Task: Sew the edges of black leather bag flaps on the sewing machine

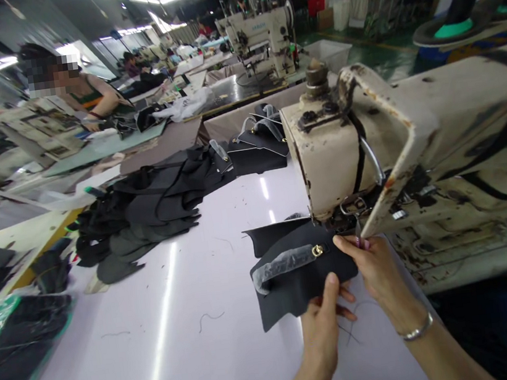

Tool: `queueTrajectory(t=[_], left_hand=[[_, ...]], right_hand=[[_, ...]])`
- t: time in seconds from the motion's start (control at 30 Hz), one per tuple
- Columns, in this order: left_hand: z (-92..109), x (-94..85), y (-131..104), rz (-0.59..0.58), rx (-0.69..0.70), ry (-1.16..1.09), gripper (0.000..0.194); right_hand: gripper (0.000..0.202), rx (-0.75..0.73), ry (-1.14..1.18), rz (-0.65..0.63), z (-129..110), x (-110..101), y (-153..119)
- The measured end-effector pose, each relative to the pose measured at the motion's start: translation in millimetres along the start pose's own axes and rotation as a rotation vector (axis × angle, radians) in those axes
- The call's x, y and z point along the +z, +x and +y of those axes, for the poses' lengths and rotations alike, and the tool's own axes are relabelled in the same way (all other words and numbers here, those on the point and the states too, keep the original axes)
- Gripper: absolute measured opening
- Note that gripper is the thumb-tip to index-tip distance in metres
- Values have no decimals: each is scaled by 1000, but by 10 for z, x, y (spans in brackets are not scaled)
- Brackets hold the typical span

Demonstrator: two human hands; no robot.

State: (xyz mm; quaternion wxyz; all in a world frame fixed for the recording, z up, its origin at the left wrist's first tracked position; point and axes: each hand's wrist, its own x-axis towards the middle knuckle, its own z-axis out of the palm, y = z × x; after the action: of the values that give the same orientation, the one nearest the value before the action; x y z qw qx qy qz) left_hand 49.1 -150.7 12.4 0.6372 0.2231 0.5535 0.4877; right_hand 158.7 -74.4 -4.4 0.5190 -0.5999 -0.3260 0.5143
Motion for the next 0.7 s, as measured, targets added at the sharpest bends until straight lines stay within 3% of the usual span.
queueTrajectory(t=[0.07, 0.13, 0.2, 0.3, 0.37, 0.47, 0.57, 0.63, 0.7], left_hand=[[118, -64, -123, -362, -117, 148, 44], [329, -99, -184, -557, -83, 266, 36], [595, -121, -100, -463, 160, 348, 28], [943, -190, 345, -182, 568, 463, 14], [1069, -268, 751, -100, 772, 832, 28], [1097, -367, 1249, -76, 789, 1353, 39], [1039, -394, 1436, -78, 764, 1429, 22], [1007, -396, 1413, -34, 787, 1412, 17], [994, -415, 1333, 51, 841, 1378, 21]], right_hand=[[41, -58, -101, -10, 36, -52, 12], [42, -108, -201, -9, 35, -117, 16], [38, -142, -286, 14, -5, -185, -6], [38, -247, -395, 110, -133, -248, -121], [42, -312, -425, 142, -247, -228, -252], [47, -190, -249, -69, -411, -78, -468], [54, 137, 110, -338, -495, 151, -593], [53, 332, 363, -423, -482, 287, -584], [45, 419, 565, -478, -425, 386, -511]])
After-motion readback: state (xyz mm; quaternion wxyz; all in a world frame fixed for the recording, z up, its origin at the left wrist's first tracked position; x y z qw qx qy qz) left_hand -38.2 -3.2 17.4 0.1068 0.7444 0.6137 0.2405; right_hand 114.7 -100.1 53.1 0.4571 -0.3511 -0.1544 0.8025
